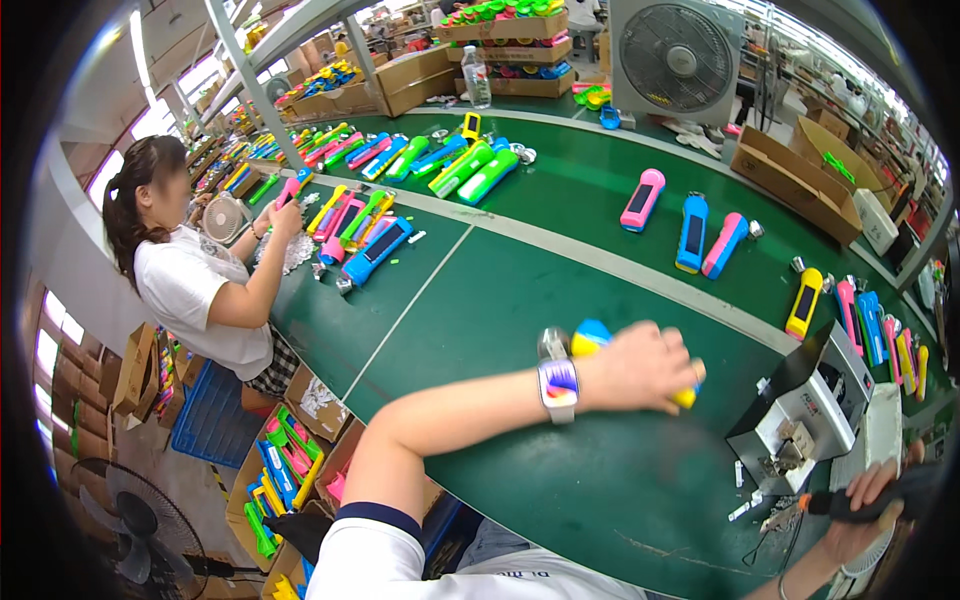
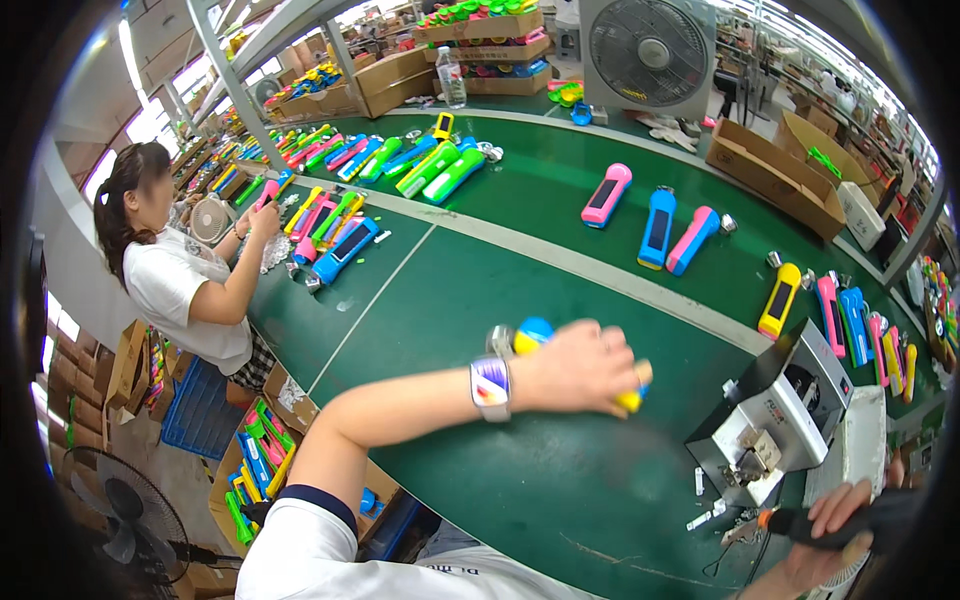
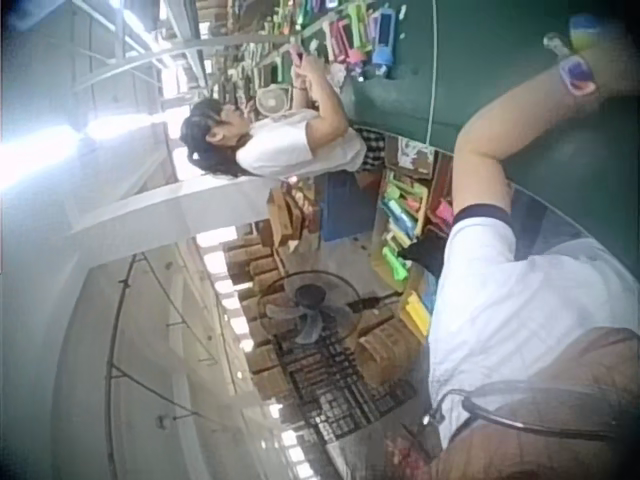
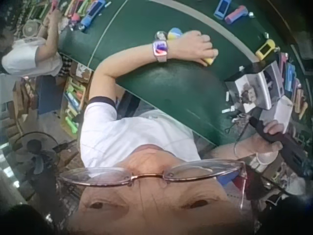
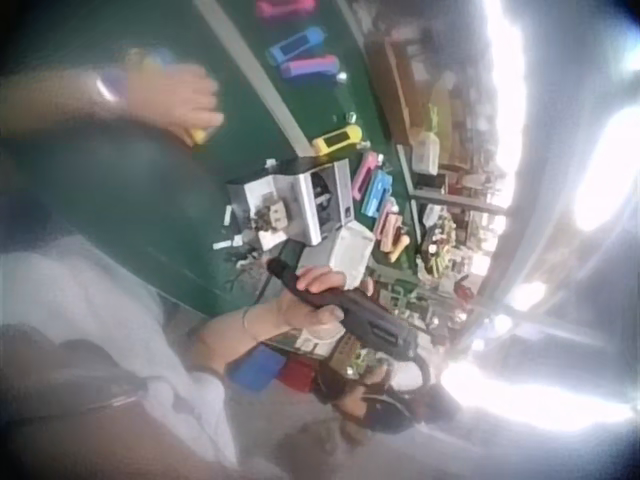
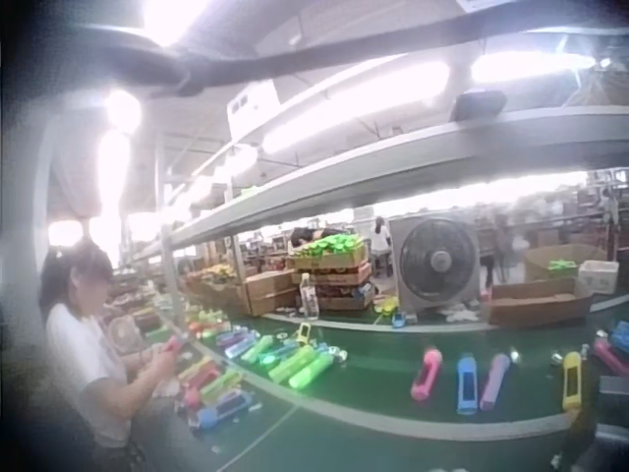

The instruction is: The person assembles flashlights by joining the casing parts by hand, driving screws with an electric screwdriver, and placing the assembled flashlights onto the conveyor belt.

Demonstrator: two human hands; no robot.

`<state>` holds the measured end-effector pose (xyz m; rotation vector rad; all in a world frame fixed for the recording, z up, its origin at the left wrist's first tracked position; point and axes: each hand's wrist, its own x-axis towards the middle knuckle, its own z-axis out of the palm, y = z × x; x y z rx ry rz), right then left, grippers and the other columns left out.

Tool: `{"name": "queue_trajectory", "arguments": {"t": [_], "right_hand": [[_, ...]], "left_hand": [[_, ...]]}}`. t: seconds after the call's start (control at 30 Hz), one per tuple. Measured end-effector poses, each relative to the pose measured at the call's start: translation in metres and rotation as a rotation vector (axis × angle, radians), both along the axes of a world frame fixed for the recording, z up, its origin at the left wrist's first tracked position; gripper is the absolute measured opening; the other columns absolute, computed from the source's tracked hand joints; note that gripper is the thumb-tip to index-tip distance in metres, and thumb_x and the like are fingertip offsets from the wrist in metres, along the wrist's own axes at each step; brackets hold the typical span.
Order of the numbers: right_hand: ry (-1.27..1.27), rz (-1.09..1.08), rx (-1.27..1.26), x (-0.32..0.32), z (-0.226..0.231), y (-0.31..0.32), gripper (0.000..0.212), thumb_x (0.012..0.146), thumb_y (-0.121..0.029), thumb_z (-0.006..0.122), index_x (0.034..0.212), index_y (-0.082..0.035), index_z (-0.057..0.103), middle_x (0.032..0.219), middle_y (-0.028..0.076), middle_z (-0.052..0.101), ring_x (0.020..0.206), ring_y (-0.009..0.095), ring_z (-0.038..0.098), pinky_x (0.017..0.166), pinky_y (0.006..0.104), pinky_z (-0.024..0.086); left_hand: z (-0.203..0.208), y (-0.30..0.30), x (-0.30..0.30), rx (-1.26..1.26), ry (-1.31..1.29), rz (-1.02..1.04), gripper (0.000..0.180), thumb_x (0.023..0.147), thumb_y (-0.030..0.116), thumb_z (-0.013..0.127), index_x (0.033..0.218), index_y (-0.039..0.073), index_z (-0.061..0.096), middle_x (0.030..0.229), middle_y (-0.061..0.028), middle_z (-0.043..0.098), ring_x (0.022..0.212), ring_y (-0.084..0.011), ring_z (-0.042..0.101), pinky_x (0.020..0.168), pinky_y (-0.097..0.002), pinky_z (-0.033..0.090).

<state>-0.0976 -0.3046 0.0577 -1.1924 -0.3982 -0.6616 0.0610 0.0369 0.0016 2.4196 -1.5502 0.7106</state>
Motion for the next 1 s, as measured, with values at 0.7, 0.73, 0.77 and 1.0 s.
{"name": "queue_trajectory", "arguments": {"t": [0.7, 0.73, 0.77, 1.0], "right_hand": [[-0.168, -0.147, -0.124, 0.04, 0.019, 0.075, 0.092, 0.077, -0.077, 0.052, 0.132, -0.005, 0.036, 0.073, 0.003, 0.046, 0.055, 0.012, 0.044, 0.052, 0.0269, 0.038], [-0.157, -0.093, -0.19, 0.043, 0.019, 0.067, 0.09, 0.078, -0.077, 0.051, 0.13, -0.005, 0.037, 0.075, 0.004, 0.048, 0.056, 0.013, 0.046, 0.053, 0.0275, 0.039], [-0.044, -0.139, -0.145, 0.045, 0.016, 0.065, 0.083, 0.082, -0.073, 0.05, 0.129, -0.006, 0.038, 0.076, 0.004, 0.049, 0.058, 0.013, 0.047, 0.055, 0.0278, 0.04], [0.148, -0.032, -0.011, 0.056, 0.01, 0.073, 0.079, 0.087, -0.071, 0.043, 0.131, -0.005, 0.039, 0.069, 0.002, 0.045, 0.054, 0.01, 0.043, 0.053, 0.0257, 0.037]], "left_hand": [[-0.011, -0.021, -0.062, -0.053, 0.661, -0.148, 0.042, 0.076, 0.026, 0.072, 0.109, 0.003, 0.061, 0.094, -0.0096, 0.062, 0.091, -0.0267, 0.058, 0.079, -0.0378, 0.048], [-0.009, -0.021, -0.064, -0.041, 0.66, -0.123, 0.042, 0.076, 0.026, 0.072, 0.109, 0.003, 0.061, 0.094, -0.0099, 0.062, 0.092, -0.0269, 0.058, 0.079, -0.038, 0.048], [-0.009, -0.022, -0.065, -0.025, 0.654, -0.094, 0.043, 0.076, 0.026, 0.073, 0.109, 0.003, 0.061, 0.094, -0.0102, 0.062, 0.092, -0.0271, 0.059, 0.079, -0.0381, 0.048], [-0.012, -0.026, -0.076, 0.006, 0.726, -0.175, 0.043, 0.072, 0.025, 0.075, 0.108, 0.006, 0.062, 0.097, -0.0074, 0.062, 0.092, -0.0257, 0.058, 0.08, -0.0368, 0.048]]}}
